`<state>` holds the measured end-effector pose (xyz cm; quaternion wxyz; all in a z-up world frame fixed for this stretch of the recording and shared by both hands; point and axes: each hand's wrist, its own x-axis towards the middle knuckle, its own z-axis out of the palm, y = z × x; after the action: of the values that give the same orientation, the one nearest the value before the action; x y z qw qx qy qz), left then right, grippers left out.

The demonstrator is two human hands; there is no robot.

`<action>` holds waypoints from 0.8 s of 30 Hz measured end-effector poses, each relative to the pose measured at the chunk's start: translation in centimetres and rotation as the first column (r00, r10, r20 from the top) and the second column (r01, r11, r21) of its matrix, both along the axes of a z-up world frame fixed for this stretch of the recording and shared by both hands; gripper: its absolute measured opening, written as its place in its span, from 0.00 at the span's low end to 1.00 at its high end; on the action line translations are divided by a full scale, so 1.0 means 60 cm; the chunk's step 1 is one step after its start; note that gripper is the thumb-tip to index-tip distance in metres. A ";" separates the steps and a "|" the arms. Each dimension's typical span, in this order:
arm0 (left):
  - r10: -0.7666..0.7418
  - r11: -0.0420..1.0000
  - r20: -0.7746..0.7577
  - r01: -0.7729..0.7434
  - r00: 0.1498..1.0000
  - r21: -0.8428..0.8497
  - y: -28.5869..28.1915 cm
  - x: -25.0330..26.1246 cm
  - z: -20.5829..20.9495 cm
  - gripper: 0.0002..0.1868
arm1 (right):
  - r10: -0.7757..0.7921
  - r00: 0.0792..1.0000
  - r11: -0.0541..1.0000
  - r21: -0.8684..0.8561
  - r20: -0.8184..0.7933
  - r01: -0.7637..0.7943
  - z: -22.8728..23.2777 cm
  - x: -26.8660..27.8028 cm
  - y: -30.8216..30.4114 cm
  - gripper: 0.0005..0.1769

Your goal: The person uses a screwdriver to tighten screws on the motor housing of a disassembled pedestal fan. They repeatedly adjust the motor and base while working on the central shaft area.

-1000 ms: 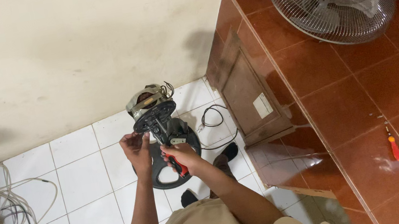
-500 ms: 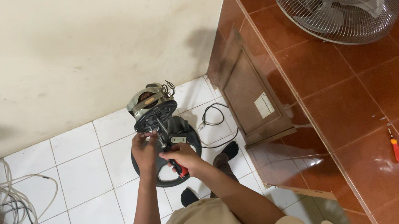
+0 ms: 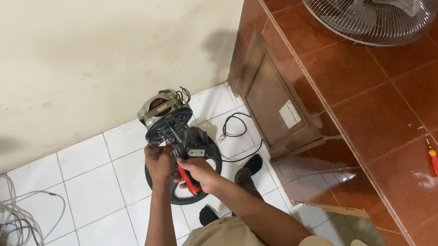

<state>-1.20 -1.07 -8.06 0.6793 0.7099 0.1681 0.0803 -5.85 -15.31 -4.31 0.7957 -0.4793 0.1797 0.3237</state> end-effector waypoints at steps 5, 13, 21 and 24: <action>0.085 0.994 -0.046 -0.088 0.995 -0.070 -0.008 0.011 -0.016 0.26 | 0.016 0.996 0.998 -0.067 0.089 -0.010 0.017 -0.006 -0.003 0.21; 0.125 0.980 0.130 -0.143 0.984 0.140 -0.021 0.020 -0.032 0.20 | -0.047 0.969 0.940 -0.317 0.244 0.125 0.026 -0.037 -0.010 0.28; 0.155 0.985 -0.039 -0.158 0.987 -0.069 -0.032 0.006 0.026 0.22 | -0.121 0.974 0.946 -0.274 0.192 0.172 -0.005 -0.028 -0.009 0.18; 0.137 0.989 0.013 -0.136 0.990 -0.063 -0.028 0.007 0.011 0.24 | -0.105 0.978 0.952 -0.267 0.182 0.152 -0.003 -0.029 -0.007 0.18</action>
<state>-0.80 -2.77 -7.41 0.6952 0.6747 0.2127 0.1275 -7.61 -15.71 -4.48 0.7519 -0.5990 0.1879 0.2015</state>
